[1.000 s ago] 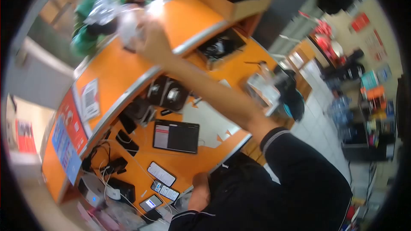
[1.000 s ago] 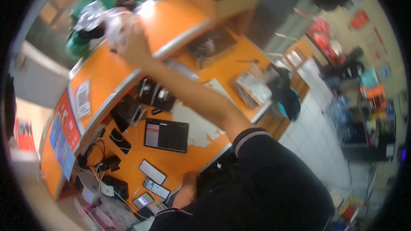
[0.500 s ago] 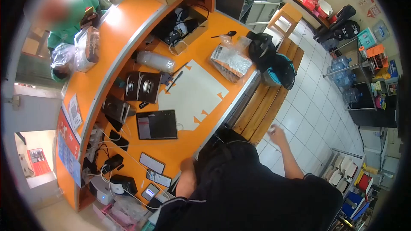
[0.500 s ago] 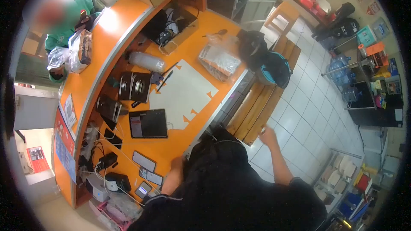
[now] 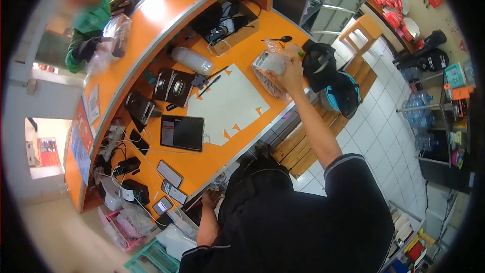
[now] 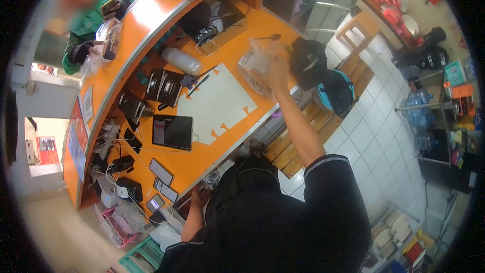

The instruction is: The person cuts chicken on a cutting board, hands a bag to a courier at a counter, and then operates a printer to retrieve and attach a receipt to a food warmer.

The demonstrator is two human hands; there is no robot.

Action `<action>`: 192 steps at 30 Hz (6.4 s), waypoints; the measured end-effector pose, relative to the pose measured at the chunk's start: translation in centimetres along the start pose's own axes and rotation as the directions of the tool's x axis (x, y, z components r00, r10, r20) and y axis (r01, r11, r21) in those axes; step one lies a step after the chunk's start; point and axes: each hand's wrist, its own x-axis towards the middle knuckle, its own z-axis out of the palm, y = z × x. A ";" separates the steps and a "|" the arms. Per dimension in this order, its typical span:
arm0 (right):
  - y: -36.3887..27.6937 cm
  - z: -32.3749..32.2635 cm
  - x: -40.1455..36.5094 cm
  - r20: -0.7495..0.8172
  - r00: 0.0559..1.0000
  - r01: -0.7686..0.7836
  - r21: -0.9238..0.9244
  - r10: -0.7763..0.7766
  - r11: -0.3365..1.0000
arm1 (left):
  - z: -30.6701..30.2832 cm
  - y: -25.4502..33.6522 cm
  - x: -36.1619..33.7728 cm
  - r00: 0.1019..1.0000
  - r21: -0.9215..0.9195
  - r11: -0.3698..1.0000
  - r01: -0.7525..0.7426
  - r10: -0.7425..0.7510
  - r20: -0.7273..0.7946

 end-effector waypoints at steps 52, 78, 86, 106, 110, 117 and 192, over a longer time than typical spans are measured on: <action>12.7 -4.5 -52.4 0.823 0.556 -0.049 -0.110 0.119 0.993 | -15.5 -33.7 -1.9 0.944 0.294 0.909 -0.295 0.325 -0.057; 19.6 -14.3 -51.4 0.878 0.240 -0.391 -0.303 0.414 0.869 | -15.1 -61.9 -16.0 0.990 0.840 0.530 -0.119 0.123 0.063; 7.3 -4.0 -53.5 0.939 0.333 -0.126 0.133 -0.084 0.983 | -18.6 -57.2 -15.7 0.982 0.836 0.524 -0.160 0.172 0.080; -74.6 26.0 -50.3 0.698 0.287 0.382 0.545 -0.656 0.746 | -23.1 -8.1 -24.0 0.758 0.087 0.779 -0.621 0.625 -0.187; -75.8 28.7 -51.3 0.600 0.501 0.318 0.543 -0.624 0.777 | -22.2 -6.0 -23.7 0.776 0.041 0.807 -0.589 0.580 -0.250; -77.7 29.5 -51.5 0.762 0.445 0.317 0.357 -0.470 0.879 | -23.3 -4.0 -22.1 0.798 0.008 0.843 -0.538 0.513 -0.317; -59.0 24.4 -45.6 0.312 -0.301 0.461 0.875 -0.901 0.149 | -22.4 31.4 -2.4 0.467 0.809 0.470 -0.353 0.838 -0.282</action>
